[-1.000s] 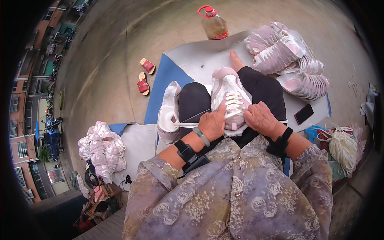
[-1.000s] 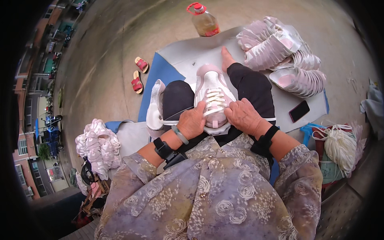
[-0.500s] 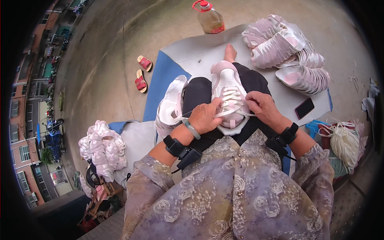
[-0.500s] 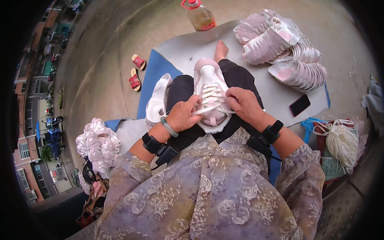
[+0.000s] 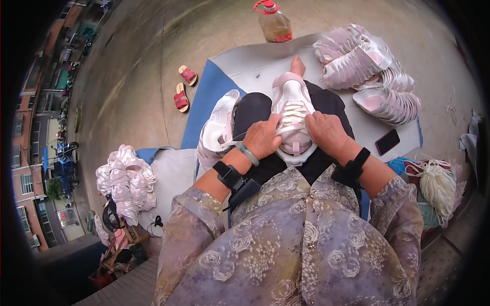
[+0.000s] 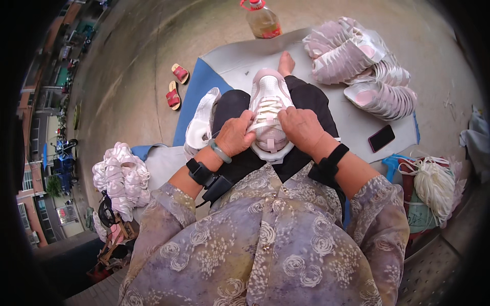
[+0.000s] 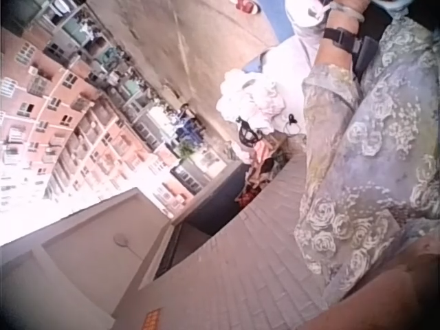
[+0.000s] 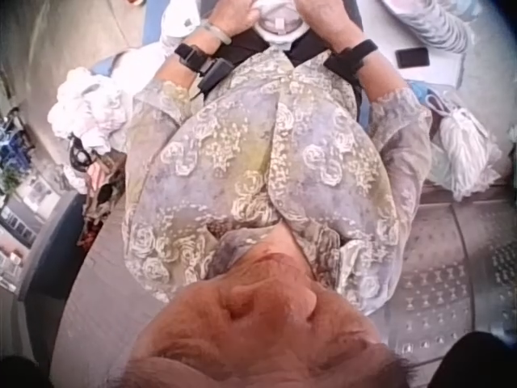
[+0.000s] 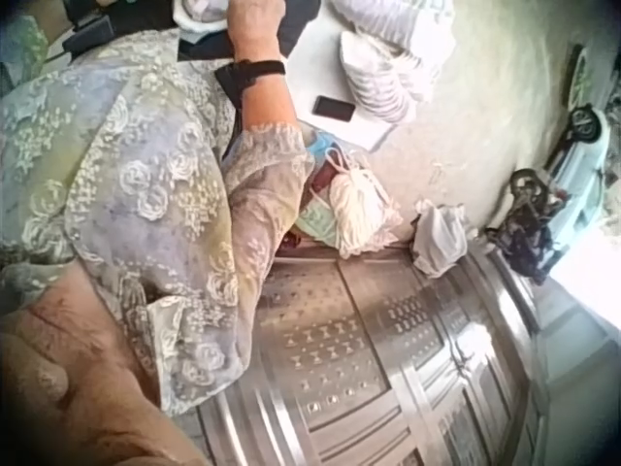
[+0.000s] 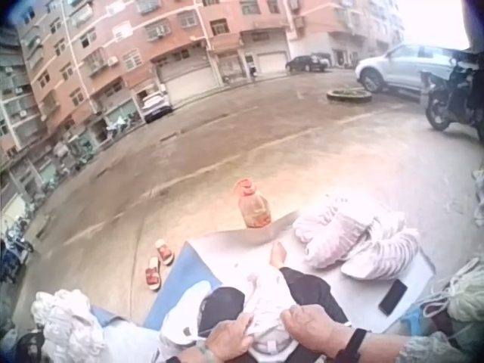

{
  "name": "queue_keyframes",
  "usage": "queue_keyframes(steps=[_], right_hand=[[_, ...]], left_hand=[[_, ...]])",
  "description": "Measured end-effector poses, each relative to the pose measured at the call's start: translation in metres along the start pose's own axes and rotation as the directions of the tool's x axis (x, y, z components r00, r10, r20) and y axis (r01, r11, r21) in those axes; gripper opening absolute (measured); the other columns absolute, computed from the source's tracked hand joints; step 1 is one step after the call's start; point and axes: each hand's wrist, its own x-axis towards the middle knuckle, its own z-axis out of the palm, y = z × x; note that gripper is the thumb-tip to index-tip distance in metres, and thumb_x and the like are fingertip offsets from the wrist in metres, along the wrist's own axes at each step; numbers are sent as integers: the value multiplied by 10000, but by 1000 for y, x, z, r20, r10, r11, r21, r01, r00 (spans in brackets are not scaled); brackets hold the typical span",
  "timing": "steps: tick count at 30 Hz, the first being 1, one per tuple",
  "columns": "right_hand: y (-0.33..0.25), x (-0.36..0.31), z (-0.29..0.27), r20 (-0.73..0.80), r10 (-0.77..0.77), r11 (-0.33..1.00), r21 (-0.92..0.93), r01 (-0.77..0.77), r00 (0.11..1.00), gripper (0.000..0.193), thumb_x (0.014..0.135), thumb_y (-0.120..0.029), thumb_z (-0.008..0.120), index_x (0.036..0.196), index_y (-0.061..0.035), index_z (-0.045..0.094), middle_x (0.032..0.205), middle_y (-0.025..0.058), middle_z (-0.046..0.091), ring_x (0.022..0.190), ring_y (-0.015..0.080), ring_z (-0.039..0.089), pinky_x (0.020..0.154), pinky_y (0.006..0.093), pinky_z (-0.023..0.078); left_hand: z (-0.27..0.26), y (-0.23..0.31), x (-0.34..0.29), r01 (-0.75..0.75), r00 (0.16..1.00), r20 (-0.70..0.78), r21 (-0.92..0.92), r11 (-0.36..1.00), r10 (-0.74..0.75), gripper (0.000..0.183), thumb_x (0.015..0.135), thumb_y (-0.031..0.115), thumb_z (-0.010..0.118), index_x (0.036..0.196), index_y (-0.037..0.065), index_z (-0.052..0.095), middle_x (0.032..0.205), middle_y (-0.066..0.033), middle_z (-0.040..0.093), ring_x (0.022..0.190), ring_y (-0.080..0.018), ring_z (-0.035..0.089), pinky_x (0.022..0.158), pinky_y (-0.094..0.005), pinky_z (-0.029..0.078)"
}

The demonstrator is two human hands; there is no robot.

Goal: Lacing a new pair of pink and white sneakers.

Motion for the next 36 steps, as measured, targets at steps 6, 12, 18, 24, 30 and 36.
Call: queue_keyframes(steps=[6, 12, 18, 24, 30, 36], right_hand=[[9, 20, 8, -58, 105, 993, -45, -107, 993, 40, 772, -113, 534, 789, -79, 520, 712, 73, 569, 615, 258, 606, 563, 364, 488], [14, 9, -8, -165, -55, 978, 191, 87, 985, 83, 759, -152, 565, 757, -83, 518, 706, 86, 559, 652, 265, 590, 583, 384, 462], [18, -5, 1, 65, 208, 695, 693, -194, 976, 243, 765, -53, 532, 1008, -61, 528, 769, 96, 566, 727, 289, 580, 665, 341, 465], [25, 0, 13, -19, 193, 645, 756, -112, 981, 229, 762, 9, 544, 968, -86, 575, 808, 83, 547, 766, 262, 564, 684, 319, 457], [19, 4, 5, -113, 134, 755, 655, -27, 985, 182, 743, -9, 578, 907, -87, 592, 794, 73, 545, 749, 252, 565, 691, 318, 457], [24, 19, 3, -29, 123, 724, 686, -70, 992, 135, 723, -9, 563, 857, -24, 568, 773, 96, 532, 703, 233, 549, 647, 302, 443]], left_hand=[[0, -2, 10, 39, 998, -41, 46, 998, -37, 315, 703, 137, 539, 982, 7, 473, 741, -243, 592, 741, -423, 578, 682, -470, 459], [2, -3, 8, 64, 997, -51, 39, 997, -62, 304, 703, 149, 514, 969, 5, 476, 736, -250, 589, 739, -426, 576, 684, -482, 452], [3, -7, 7, 38, 998, -54, -22, 999, -40, 303, 706, 148, 508, 970, 3, 476, 729, -255, 587, 733, -426, 577, 680, -471, 459], [3, -10, 8, 15, 998, -65, -56, 998, -18, 300, 707, 140, 503, 970, -2, 476, 710, -252, 583, 718, -424, 580, 667, -460, 464], [4, -11, 12, 40, 997, -62, -89, 995, -45, 311, 687, 133, 504, 960, -14, 478, 711, -267, 585, 711, -434, 579, 699, -498, 459], [4, -15, 15, 40, 994, -103, -76, 996, -48, 272, 708, 126, 479, 946, -5, 478, 701, -264, 569, 719, -437, 571, 667, -468, 462]])
